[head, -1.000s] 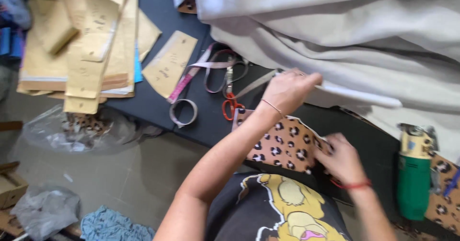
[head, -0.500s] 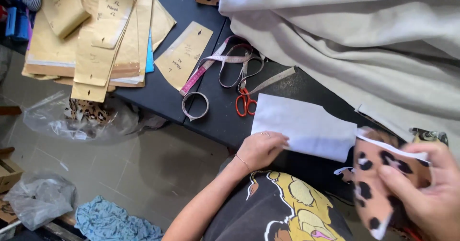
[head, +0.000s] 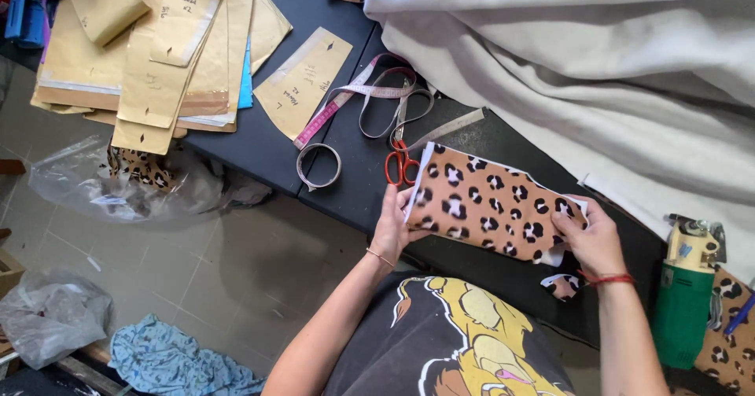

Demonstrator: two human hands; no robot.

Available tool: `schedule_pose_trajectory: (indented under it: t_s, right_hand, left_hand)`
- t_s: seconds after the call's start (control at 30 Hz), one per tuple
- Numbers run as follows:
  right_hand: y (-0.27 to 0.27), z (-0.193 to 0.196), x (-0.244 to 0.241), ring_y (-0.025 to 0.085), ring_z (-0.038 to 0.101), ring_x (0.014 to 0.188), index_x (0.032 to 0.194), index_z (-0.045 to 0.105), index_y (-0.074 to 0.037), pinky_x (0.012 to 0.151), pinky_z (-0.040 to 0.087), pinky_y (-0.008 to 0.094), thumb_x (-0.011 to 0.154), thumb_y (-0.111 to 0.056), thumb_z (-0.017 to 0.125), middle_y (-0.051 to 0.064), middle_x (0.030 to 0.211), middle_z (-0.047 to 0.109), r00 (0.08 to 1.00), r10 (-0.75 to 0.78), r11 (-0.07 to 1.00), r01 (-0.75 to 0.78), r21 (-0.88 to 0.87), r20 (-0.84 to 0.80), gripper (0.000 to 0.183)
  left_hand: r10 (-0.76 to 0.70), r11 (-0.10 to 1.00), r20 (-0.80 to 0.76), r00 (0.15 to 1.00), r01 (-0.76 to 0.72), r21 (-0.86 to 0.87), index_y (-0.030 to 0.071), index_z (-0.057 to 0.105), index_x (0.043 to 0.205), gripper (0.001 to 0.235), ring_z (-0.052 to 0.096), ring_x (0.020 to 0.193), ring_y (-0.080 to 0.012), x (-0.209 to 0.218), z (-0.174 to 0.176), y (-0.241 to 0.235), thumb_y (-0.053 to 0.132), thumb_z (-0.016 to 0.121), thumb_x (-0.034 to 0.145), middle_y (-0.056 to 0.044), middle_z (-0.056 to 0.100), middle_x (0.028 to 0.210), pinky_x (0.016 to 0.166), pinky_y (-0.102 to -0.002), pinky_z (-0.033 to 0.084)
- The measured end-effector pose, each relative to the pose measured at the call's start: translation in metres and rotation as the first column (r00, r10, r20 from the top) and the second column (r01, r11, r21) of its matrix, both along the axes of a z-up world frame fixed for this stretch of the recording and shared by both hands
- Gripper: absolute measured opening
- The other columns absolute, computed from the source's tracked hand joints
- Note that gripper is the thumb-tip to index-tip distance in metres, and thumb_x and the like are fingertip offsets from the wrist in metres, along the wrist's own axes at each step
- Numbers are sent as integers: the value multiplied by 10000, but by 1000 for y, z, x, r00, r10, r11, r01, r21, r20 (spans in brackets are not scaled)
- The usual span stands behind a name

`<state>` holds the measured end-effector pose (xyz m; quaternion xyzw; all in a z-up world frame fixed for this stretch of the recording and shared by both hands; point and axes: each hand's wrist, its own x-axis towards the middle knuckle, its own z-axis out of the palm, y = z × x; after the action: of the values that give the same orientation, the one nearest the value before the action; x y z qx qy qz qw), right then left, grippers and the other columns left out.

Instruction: Tracing patterns onto leopard-print fabric and cutting out the pieces using an electric rotary cutter

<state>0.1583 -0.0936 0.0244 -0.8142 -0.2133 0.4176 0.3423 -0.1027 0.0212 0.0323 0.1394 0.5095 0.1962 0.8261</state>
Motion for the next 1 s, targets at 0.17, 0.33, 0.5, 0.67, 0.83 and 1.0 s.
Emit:
schedule_pose_trajectory:
  t_s: [0.17, 0.33, 0.5, 0.67, 0.83, 1.0]
  right_hand:
    - [-8, -12, 10, 141, 519, 672, 1057, 541, -124, 500, 484, 296, 805, -73, 584, 38, 861, 536, 993, -78, 995, 83, 51, -84, 261]
    - [4, 5, 8, 148, 583, 801, 981, 614, -100, 686, 422, 282, 699, -281, 687, 60, 898, 641, 935, 157, 982, -114, -150, 319, 343]
    - [-10, -15, 24, 317, 560, 743, 879, 606, 1, 710, 451, 392, 576, -383, 757, 188, 832, 523, 850, 221, 969, -136, -205, 479, 512]
    - [2, 7, 7, 411, 542, 903, 910, 618, -3, 785, 428, 473, 624, -299, 724, 231, 891, 576, 863, 315, 949, -276, -152, 394, 424]
    - [23, 133, -8, 109, 579, 789, 988, 544, -82, 687, 440, 219, 730, -167, 635, 20, 941, 603, 705, 464, 761, -627, 166, 536, 287]
    - [9, 213, -33, 167, 603, 841, 1039, 589, -100, 760, 453, 309, 743, -161, 629, 42, 1050, 614, 470, 329, 710, -695, 113, 819, 304]
  left_hand:
    - [-163, 842, -301, 940, 291, 454, 74, 481, 1023, 443, 587, 926, -117, -1, 12, -11, 261, 660, 664, -56, 607, 1039, 821, -239, 471]
    - [-270, 624, -791, 549, 726, 291, 175, 445, 1049, 414, 568, 743, -227, -5, 14, -11, 340, 520, 677, -4, 565, 809, 612, -348, 406]
    - [-13, 342, -933, 360, 878, 334, 159, 329, 1228, 611, 524, 858, -308, 0, 24, -16, 200, 573, 668, -65, 502, 930, 654, -445, 446]
    - [252, -166, -770, 586, 810, 563, 122, 487, 1171, 645, 494, 1046, -285, 32, 28, 12, 110, 682, 556, -91, 549, 866, 841, -442, 399]
    - [-43, -456, -859, 510, 755, 471, 194, -35, 1337, 1087, 357, 1214, -174, 88, 52, 66, 190, 719, 554, 220, 546, 1081, 841, -796, -5]
    - [35, -579, -479, 877, 409, 705, 213, 555, 1029, 206, 480, 709, -194, 81, 100, 74, 256, 514, 832, 34, 441, 704, 979, -469, 275]
